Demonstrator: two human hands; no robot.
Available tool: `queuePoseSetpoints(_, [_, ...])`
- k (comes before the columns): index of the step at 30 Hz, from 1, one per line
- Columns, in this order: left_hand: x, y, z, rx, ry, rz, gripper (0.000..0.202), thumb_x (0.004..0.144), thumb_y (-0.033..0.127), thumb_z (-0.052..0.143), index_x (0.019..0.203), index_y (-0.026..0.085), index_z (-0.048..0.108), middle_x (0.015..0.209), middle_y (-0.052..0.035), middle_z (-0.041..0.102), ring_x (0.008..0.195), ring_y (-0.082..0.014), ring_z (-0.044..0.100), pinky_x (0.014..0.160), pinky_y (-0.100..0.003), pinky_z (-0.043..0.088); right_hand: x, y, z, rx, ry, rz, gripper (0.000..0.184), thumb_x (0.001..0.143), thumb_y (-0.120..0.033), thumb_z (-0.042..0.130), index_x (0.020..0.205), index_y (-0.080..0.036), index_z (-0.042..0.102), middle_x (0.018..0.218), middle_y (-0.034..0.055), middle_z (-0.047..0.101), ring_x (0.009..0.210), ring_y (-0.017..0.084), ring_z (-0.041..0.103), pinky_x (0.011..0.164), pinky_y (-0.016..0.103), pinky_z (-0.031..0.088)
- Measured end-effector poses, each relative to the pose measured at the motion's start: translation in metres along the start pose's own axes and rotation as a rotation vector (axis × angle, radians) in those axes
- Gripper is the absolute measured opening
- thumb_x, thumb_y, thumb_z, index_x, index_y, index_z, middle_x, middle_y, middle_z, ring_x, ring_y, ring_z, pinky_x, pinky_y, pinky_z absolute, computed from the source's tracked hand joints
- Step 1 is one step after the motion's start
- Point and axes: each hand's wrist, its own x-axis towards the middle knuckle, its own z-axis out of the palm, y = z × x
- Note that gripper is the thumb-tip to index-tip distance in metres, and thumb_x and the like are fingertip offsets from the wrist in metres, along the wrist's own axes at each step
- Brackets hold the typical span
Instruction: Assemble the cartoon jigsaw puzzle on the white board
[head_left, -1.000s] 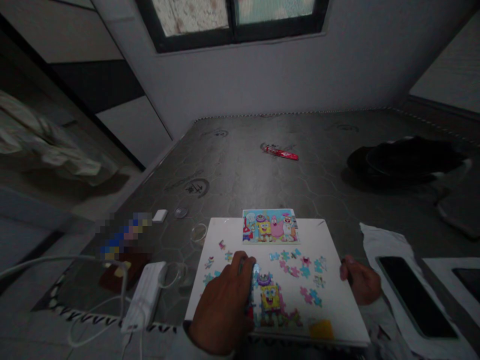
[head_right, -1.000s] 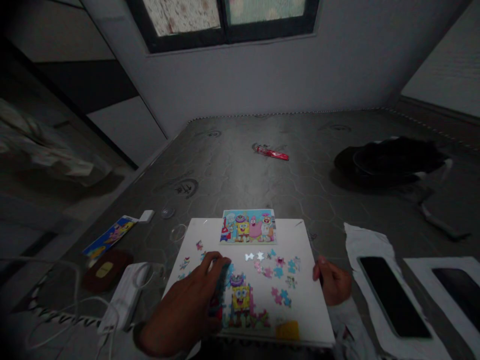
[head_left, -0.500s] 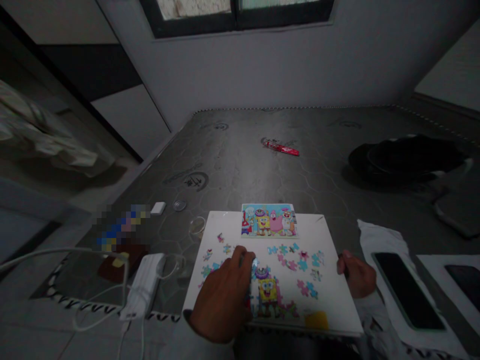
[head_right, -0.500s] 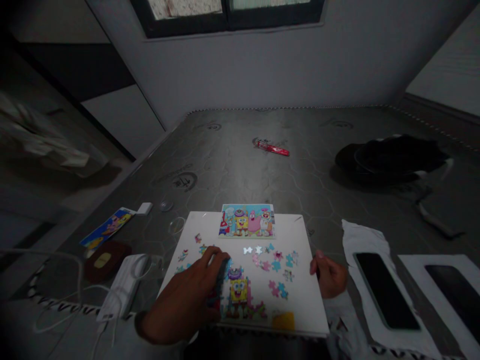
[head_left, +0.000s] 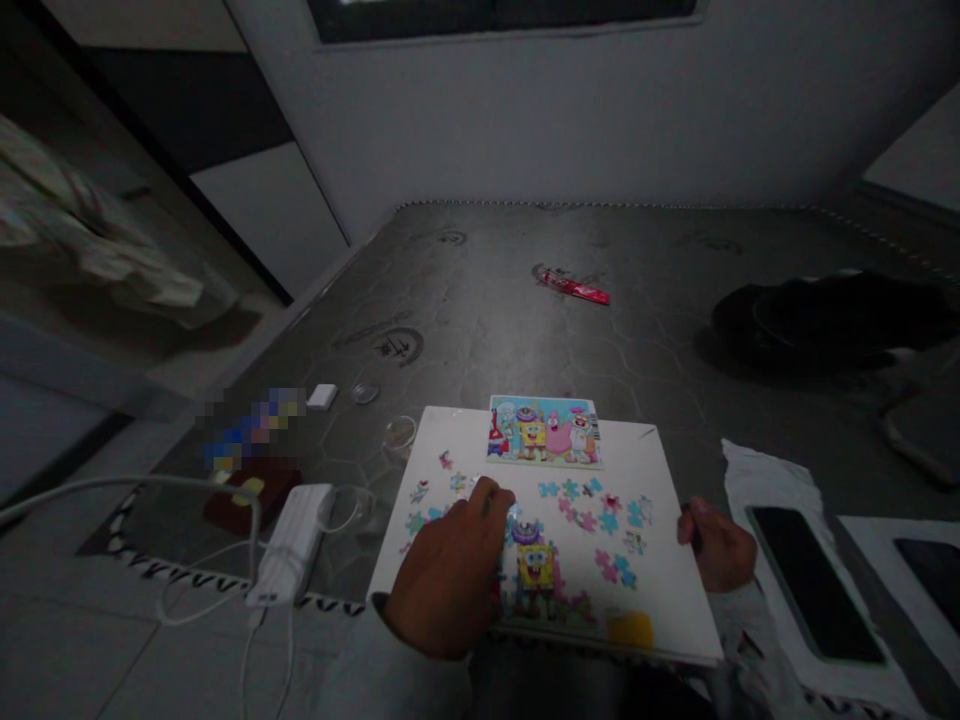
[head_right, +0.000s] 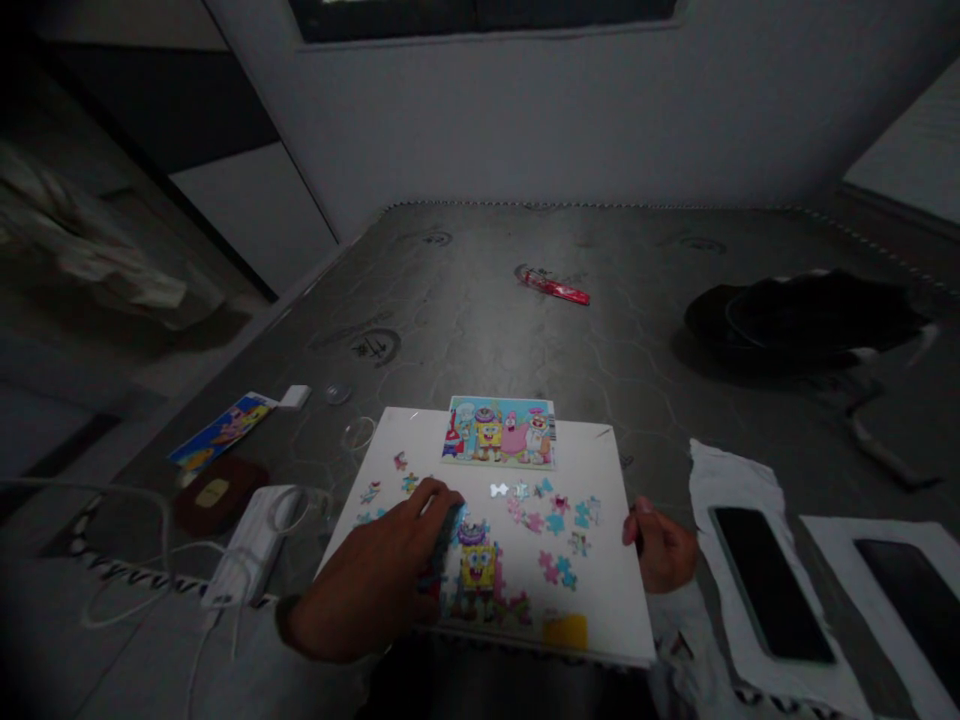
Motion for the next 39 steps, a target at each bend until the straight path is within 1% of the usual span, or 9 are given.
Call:
queuePoseSetpoints(3, [-0.0007, -0.0005, 0.0008, -0.004, 0.002, 0.024, 0.078, 0.071, 0.005, 0.061, 0.142, 0.025, 0.036, 0.150, -0.0071, 0.040, 0.115, -0.0256, 0.061, 0.090, -0.043, 0.057, -0.0017, -0.0017, 0.0005, -0.006, 0.012, 0.014, 0.057, 0.088, -0.056, 0.061, 0.048, -0.018, 0.049, 0.049, 0.0000, 0.047, 0.045, 0.009, 0.040, 0.047, 0.027, 0.028])
queuePoseSetpoints(6, [-0.0010, -0.0010, 0.0013, -0.009, 0.016, 0.048, 0.075, 0.073, 0.006, 0.059, 0.142, 0.025, 0.036, 0.150, -0.0068, 0.040, 0.116, -0.0253, 0.060, 0.091, -0.044, 0.056, -0.0025, -0.0027, 0.0003, -0.012, 0.015, 0.012, 0.056, 0.088, -0.057, 0.062, 0.049, -0.018, 0.049, 0.047, -0.0005, 0.046, 0.043, 0.009, 0.039, 0.046, 0.027, 0.026])
queuePoseSetpoints(10, [-0.0013, -0.0007, -0.0002, -0.004, 0.017, 0.045, 0.073, 0.073, 0.006, 0.059, 0.140, 0.025, 0.037, 0.148, -0.0065, 0.042, 0.112, -0.0250, 0.062, 0.088, -0.044, 0.057, -0.0021, -0.0018, -0.0005, -0.018, 0.024, 0.016, 0.055, 0.087, -0.057, 0.062, 0.049, -0.019, 0.049, 0.046, -0.0004, 0.044, 0.044, 0.009, 0.039, 0.044, 0.028, 0.023])
queuePoseSetpoints(15, [-0.0011, 0.0010, -0.0025, -0.010, 0.025, 0.028, 0.072, 0.070, 0.007, 0.062, 0.137, 0.025, 0.040, 0.144, -0.0063, 0.044, 0.108, -0.0249, 0.063, 0.084, -0.043, 0.058, -0.0008, -0.0001, -0.0018, -0.030, 0.026, 0.010, 0.056, 0.085, -0.059, 0.064, 0.048, -0.019, 0.050, 0.049, 0.0006, 0.047, 0.046, 0.010, 0.041, 0.047, 0.028, 0.027])
queuePoseSetpoints(19, [-0.0009, 0.0027, -0.0036, -0.012, 0.033, 0.035, 0.070, 0.072, 0.006, 0.060, 0.135, 0.026, 0.042, 0.142, -0.0063, 0.045, 0.104, -0.0239, 0.064, 0.082, -0.042, 0.058, -0.0001, -0.0001, -0.0028, -0.052, 0.028, -0.002, 0.058, 0.085, -0.061, 0.063, 0.048, -0.019, 0.051, 0.051, 0.0018, 0.049, 0.046, 0.011, 0.042, 0.048, 0.030, 0.026])
queuePoseSetpoints(23, [0.0000, 0.0020, -0.0033, -0.008, 0.039, 0.035, 0.071, 0.072, 0.005, 0.059, 0.137, 0.026, 0.041, 0.143, -0.0060, 0.045, 0.105, -0.0243, 0.064, 0.083, -0.043, 0.058, -0.0003, -0.0006, -0.0027, -0.055, 0.023, -0.007, 0.058, 0.085, -0.062, 0.063, 0.048, -0.018, 0.050, 0.050, 0.0006, 0.048, 0.045, 0.009, 0.040, 0.048, 0.029, 0.026])
queuePoseSetpoints(27, [0.0001, -0.0003, -0.0008, -0.017, 0.056, 0.043, 0.074, 0.070, 0.005, 0.061, 0.137, 0.026, 0.041, 0.143, -0.0050, 0.046, 0.105, -0.0240, 0.063, 0.084, -0.043, 0.058, -0.0010, -0.0008, -0.0026, -0.060, 0.022, -0.008, 0.058, 0.085, -0.061, 0.063, 0.048, -0.018, 0.050, 0.049, -0.0002, 0.047, 0.047, 0.009, 0.041, 0.049, 0.028, 0.028])
queuePoseSetpoints(33, [-0.0024, 0.0019, -0.0037, -0.006, 0.034, 0.029, 0.073, 0.071, 0.004, 0.060, 0.138, 0.027, 0.041, 0.144, -0.0046, 0.046, 0.107, -0.0245, 0.063, 0.085, -0.043, 0.057, -0.0013, 0.0004, -0.0033, -0.046, 0.008, 0.019, 0.055, 0.088, -0.058, 0.061, 0.050, -0.019, 0.049, 0.047, 0.0000, 0.045, 0.043, 0.010, 0.039, 0.045, 0.029, 0.025])
queuePoseSetpoints(39, [-0.0022, 0.0019, -0.0069, -0.009, 0.037, 0.019, 0.070, 0.073, 0.004, 0.057, 0.137, 0.028, 0.042, 0.142, -0.0051, 0.046, 0.111, -0.0256, 0.062, 0.085, -0.044, 0.057, -0.0012, -0.0034, -0.0026, -0.049, 0.007, 0.024, 0.057, 0.085, -0.063, 0.062, 0.049, -0.019, 0.050, 0.047, 0.0006, 0.046, 0.043, 0.010, 0.039, 0.045, 0.028, 0.025])
